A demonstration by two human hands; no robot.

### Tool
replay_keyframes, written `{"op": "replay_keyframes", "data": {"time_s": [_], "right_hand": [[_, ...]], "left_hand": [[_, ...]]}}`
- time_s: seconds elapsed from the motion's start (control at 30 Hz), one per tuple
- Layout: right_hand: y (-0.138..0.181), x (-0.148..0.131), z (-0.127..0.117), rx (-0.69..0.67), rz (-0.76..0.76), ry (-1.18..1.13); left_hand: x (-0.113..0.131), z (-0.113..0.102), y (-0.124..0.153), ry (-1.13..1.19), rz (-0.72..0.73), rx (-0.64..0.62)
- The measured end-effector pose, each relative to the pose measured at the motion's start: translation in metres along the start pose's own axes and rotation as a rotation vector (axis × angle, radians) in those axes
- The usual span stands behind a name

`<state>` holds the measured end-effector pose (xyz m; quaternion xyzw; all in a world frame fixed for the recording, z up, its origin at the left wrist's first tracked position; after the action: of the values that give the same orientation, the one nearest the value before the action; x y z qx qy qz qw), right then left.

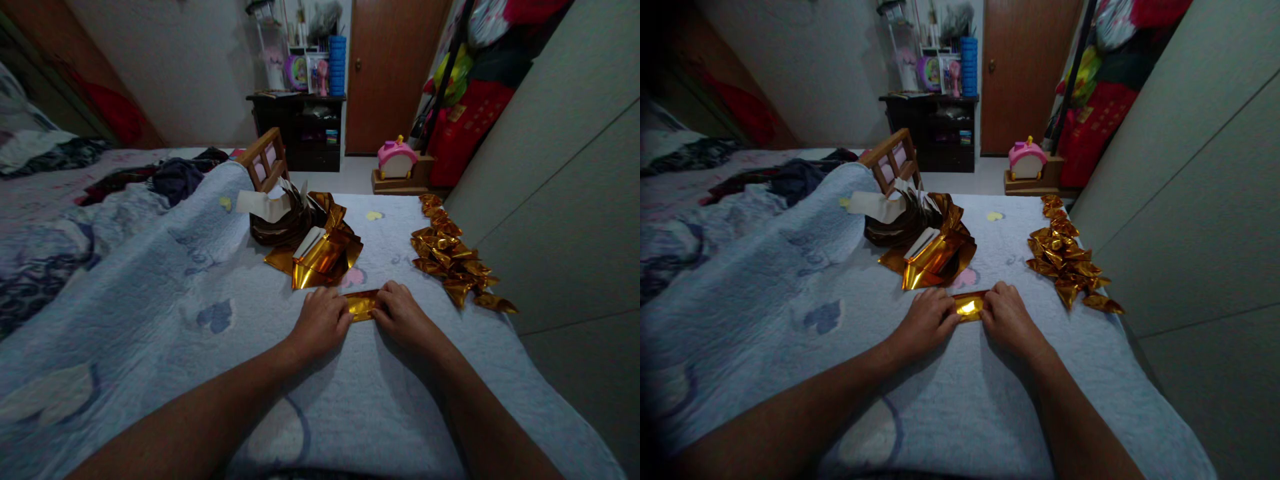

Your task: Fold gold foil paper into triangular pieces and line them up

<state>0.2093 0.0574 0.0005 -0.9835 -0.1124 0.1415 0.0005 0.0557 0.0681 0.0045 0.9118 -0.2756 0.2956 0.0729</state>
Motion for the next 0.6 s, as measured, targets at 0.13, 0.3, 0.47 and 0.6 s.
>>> {"op": "replay_keyframes", "data": {"time_s": [0.13, 0.3, 0.47, 0.6], "right_hand": [[0.0003, 0.0005, 0.0002, 0.024, -0.008, -0.001], [0.0007, 0.0009, 0.0006, 0.028, -0.007, -0.003], [0.0002, 0.0004, 0.0005, 0.014, 0.005, 0.013], [0.001, -0.0002, -0.0002, 0.024, 0.001, 0.012]], "left_hand": [[0.0, -0.0001, 0.0001, 0.0, -0.015, 0.008], [-0.0015, -0.0001, 0.0004, 0.005, -0.015, 0.037], [-0.0033, 0.0, 0.001, 0.014, -0.008, 0.062], [-0.0026, 0.0009, 0.0014, 0.001, -0.004, 0.058]]}}
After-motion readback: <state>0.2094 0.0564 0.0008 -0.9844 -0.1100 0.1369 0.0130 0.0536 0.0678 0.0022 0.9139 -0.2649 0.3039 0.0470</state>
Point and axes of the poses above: each hand's wrist, its own y-axis away from the middle knuckle, its own z-axis out of the palm, x = y × z, the point moved 7 cm from there along -y, towards the middle knuckle, and after that the axes turned 12 degrees about y, right-handed, at the moved point
